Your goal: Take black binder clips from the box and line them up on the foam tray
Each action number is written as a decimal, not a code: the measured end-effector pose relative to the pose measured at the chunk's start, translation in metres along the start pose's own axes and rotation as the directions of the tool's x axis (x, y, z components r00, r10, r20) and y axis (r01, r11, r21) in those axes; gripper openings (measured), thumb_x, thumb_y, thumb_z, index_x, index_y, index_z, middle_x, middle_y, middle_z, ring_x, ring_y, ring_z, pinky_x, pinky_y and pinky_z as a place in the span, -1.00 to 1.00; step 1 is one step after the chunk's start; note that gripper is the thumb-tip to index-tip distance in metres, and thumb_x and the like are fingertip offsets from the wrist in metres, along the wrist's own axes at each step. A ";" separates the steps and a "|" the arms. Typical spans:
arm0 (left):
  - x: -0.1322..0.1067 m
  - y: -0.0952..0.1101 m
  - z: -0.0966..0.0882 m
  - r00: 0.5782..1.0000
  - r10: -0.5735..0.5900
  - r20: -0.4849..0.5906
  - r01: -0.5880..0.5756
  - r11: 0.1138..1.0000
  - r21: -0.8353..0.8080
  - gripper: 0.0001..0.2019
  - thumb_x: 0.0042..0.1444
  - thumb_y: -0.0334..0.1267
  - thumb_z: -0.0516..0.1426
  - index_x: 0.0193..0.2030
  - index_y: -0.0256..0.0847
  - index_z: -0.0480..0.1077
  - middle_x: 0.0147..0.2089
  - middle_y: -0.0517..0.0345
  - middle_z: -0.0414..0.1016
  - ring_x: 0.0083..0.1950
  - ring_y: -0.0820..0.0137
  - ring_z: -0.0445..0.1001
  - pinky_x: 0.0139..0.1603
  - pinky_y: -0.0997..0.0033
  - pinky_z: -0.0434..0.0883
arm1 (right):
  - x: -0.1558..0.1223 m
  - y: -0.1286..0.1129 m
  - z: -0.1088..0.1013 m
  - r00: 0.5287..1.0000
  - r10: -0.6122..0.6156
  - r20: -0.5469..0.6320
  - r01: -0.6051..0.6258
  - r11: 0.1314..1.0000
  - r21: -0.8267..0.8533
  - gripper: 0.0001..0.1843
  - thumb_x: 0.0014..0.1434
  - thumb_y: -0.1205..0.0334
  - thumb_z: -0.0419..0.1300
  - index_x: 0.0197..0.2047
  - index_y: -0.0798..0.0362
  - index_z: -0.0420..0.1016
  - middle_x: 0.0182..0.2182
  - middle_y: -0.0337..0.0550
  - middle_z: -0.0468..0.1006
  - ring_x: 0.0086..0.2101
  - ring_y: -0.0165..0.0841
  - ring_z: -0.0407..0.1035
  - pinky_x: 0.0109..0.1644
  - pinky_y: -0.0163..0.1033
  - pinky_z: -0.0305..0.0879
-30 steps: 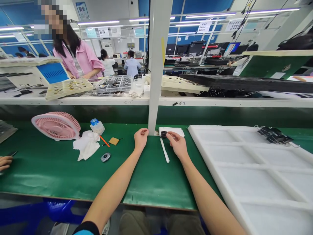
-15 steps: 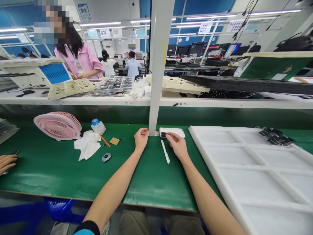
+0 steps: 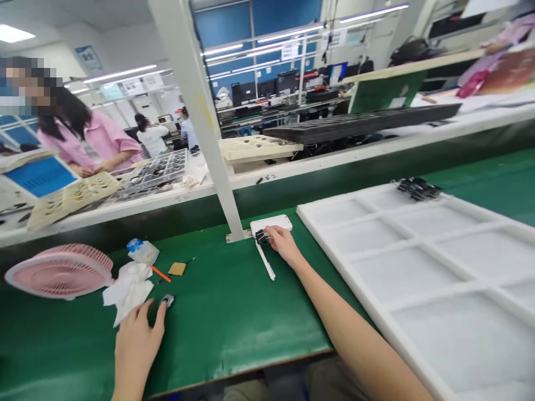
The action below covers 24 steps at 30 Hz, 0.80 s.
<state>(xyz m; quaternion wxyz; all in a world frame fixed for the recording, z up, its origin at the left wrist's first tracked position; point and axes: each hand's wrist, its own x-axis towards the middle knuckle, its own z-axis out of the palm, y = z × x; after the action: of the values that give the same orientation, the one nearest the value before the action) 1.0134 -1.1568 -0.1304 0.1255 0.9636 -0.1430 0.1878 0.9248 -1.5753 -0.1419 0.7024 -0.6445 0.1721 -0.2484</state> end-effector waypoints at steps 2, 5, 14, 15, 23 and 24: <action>-0.007 -0.018 0.006 0.998 -0.035 0.054 0.032 0.998 0.059 -0.40 0.21 0.19 -0.06 0.02 -0.26 0.51 0.03 -0.24 0.48 0.09 -0.15 0.43 0.12 -0.08 0.36 | 0.001 -0.002 -0.001 0.996 0.068 0.054 -0.074 0.990 0.124 -0.49 0.15 -0.23 0.30 -0.24 0.13 0.56 -0.44 -0.13 0.46 -0.60 -0.44 0.15 -0.57 -0.32 0.09; -0.005 -0.020 0.012 0.990 -0.051 0.132 0.054 0.998 -0.018 -0.39 0.18 0.23 -0.05 -0.01 -0.25 0.52 0.00 -0.20 0.49 0.01 -0.07 0.47 0.07 -0.02 0.40 | 0.001 -0.003 -0.001 0.976 0.163 0.143 -0.191 0.959 0.210 -0.53 0.10 -0.11 0.40 -0.19 0.18 0.60 -0.25 0.05 0.56 -0.52 -0.40 0.31 -0.51 -0.31 0.27; 0.017 -0.002 0.009 0.974 -0.076 0.212 0.148 0.925 -0.349 -0.32 -0.16 0.41 0.18 -0.15 -0.18 0.50 -0.14 -0.06 0.56 -0.18 0.03 0.51 -0.14 0.06 0.45 | -0.005 -0.008 0.004 0.932 0.238 0.274 -0.293 0.939 0.182 -0.51 0.21 -0.17 0.23 -0.32 0.17 0.47 -0.63 -0.20 0.32 -0.66 -0.49 0.03 -0.64 -0.39 -0.16; 0.017 0.002 0.009 0.975 -0.082 0.206 0.161 0.902 -0.401 -0.32 -0.21 0.40 0.22 -0.17 -0.17 0.48 -0.20 -0.02 0.56 -0.22 0.06 0.52 -0.20 0.10 0.45 | -0.006 -0.009 0.004 0.933 0.221 0.282 -0.277 0.945 0.174 -0.51 0.21 -0.18 0.23 -0.33 0.16 0.46 -0.64 -0.24 0.28 -0.65 -0.50 -0.02 -0.62 -0.39 -0.21; 0.032 0.109 0.008 0.940 0.031 0.341 0.319 0.279 -0.906 -0.43 -0.14 0.00 0.41 -0.02 -0.17 0.40 -0.15 0.07 0.59 -0.23 0.31 0.57 -0.15 0.29 0.51 | -0.006 0.000 0.008 0.933 -0.018 0.359 -0.049 0.983 0.175 -0.44 0.14 -0.26 0.28 -0.47 0.07 0.27 -0.56 -0.28 0.22 -0.57 -0.48 -0.02 -0.52 -0.35 -0.15; 0.038 0.128 0.012 0.936 0.064 0.346 0.330 0.180 -0.927 -0.46 -0.11 -0.03 0.41 -0.02 -0.18 0.41 -0.13 0.06 0.60 -0.24 0.34 0.56 -0.16 0.31 0.50 | -0.006 0.003 0.009 0.929 -0.030 0.369 -0.038 0.984 0.174 -0.43 0.15 -0.28 0.27 -0.46 0.08 0.28 -0.55 -0.28 0.22 -0.57 -0.48 -0.02 -0.51 -0.34 -0.15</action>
<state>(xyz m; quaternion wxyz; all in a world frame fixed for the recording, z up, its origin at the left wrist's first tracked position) 1.0096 -1.2880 -0.1024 0.7000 0.6870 -0.1609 -0.1104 0.9253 -1.5647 -0.1440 0.7776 -0.6138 0.0152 -0.1356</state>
